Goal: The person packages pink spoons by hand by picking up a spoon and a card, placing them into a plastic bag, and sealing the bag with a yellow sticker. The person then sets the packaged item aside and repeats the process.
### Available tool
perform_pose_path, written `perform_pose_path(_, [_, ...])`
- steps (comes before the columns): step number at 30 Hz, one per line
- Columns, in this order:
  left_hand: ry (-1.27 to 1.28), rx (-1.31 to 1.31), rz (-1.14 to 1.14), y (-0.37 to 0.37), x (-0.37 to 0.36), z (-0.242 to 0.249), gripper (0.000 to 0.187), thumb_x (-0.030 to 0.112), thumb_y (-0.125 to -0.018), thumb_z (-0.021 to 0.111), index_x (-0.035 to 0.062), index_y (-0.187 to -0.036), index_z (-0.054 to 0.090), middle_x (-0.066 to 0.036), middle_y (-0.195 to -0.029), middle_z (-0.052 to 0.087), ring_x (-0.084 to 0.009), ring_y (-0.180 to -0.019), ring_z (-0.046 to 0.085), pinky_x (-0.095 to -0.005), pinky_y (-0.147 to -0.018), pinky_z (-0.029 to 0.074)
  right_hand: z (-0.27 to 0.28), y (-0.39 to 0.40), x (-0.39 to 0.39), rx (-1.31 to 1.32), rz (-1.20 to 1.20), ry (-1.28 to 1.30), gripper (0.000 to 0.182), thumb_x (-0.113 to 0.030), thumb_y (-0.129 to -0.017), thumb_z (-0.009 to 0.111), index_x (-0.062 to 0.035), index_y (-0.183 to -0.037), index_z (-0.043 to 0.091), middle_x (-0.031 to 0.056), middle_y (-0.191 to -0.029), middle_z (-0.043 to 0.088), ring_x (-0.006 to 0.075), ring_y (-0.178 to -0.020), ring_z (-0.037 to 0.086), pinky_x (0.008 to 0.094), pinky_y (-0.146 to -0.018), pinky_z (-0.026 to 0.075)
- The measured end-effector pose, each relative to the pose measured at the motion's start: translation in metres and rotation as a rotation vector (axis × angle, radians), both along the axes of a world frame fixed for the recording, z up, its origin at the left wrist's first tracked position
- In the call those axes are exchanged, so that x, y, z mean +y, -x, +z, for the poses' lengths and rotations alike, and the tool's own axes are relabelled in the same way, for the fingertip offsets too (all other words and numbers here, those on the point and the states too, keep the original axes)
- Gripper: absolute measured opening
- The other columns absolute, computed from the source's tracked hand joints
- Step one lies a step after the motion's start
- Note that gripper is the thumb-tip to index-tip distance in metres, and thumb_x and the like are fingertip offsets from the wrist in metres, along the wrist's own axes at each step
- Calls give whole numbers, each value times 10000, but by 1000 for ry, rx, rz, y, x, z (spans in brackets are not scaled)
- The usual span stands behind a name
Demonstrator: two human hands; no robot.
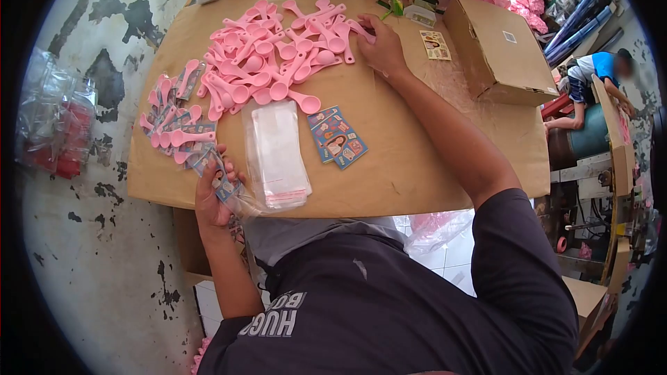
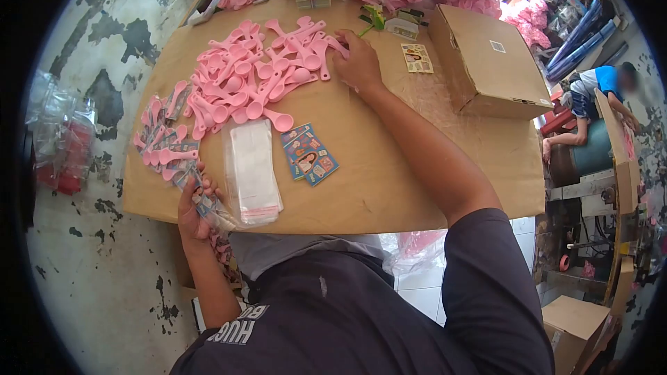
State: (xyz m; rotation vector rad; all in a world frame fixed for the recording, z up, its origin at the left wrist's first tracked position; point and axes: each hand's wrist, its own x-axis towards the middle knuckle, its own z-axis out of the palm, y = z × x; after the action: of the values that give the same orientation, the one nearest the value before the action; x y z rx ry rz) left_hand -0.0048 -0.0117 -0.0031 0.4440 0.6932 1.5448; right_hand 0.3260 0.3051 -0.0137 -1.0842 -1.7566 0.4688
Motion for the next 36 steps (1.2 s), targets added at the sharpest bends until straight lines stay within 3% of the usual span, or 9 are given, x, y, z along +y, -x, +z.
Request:
perform_pose_path(14, [-81,7,-12,4,0,-5,406,224,-1052,594,21,-1394,512,-76,-987,598,-150,-849,628,-378,-887,598,-2,1,0,-72,-9,-65,471,-179,-852,695,-99,-1312,633,142,-1140,723,336,-1080,648,439,-969,504])
perform_pose_path(20, [-97,56,62,-1,-2,-4,409,241,-1041,618,23,-1375,527,-66,-994,608,-133,-840,631,-374,-878,594,2,2,1,-134,3,-56,457,-173,-874,717,-68,-1308,622,127,-1051,741,290,-1070,658,405,-931,517])
perform_pose_path(22, [-96,89,74,-5,-2,0,405,246,-1033,633,19,-1354,537,-60,-975,612,-127,-836,628,-371,-872,594,4,1,-3,-258,-101,-104,442,-202,-864,734,-72,-1276,646,122,-1006,743,274,-995,678,405,-863,528])
perform_pose_path(25, [-96,81,74,-5,-2,-1,405,245,-1030,637,16,-1349,537,-62,-966,616,-127,-830,632,-373,-866,597,5,3,-6,-295,-158,-62,425,-232,-826,748,-112,-1227,674,75,-951,713,296,-998,637,438,-931,472])
perform_pose_path(29, [-92,89,65,-4,-4,-1,401,242,-1030,638,15,-1344,538,-65,-963,622,-130,-833,644,-375,-861,601,3,2,-5,-276,-148,-42,404,-262,-826,744,-104,-1193,691,81,-948,728,294,-968,663,438,-906,494])
perform_pose_path(31, [-105,80,57,-3,-2,-1,395,241,-1028,640,17,-1338,541,-66,-961,626,-132,-836,657,-379,-864,603,3,1,-4,-209,-161,-67,388,-255,-850,734,-85,-1196,697,89,-870,746,249,-769,708,399,-736,547])
perform_pose_path(34, [-113,61,30,-2,0,-3,388,237,-1029,637,23,-1338,542,-64,-962,626,-129,-839,661,-380,-868,603,4,1,-6,-208,-179,-36,375,-287,-838,742,-101,-1161,708,106,-906,755,293,-852,720,433,-816,540])
perform_pose_path(36, [-103,35,25,0,-1,-5,387,236,-1030,635,24,-1340,540,-65,-965,627,-131,-838,661,-382,-869,603,6,1,-8,-178,-162,-22,382,-306,-846,748,-96,-1163,706,107,-897,751,282,-824,718,423,-787,545])
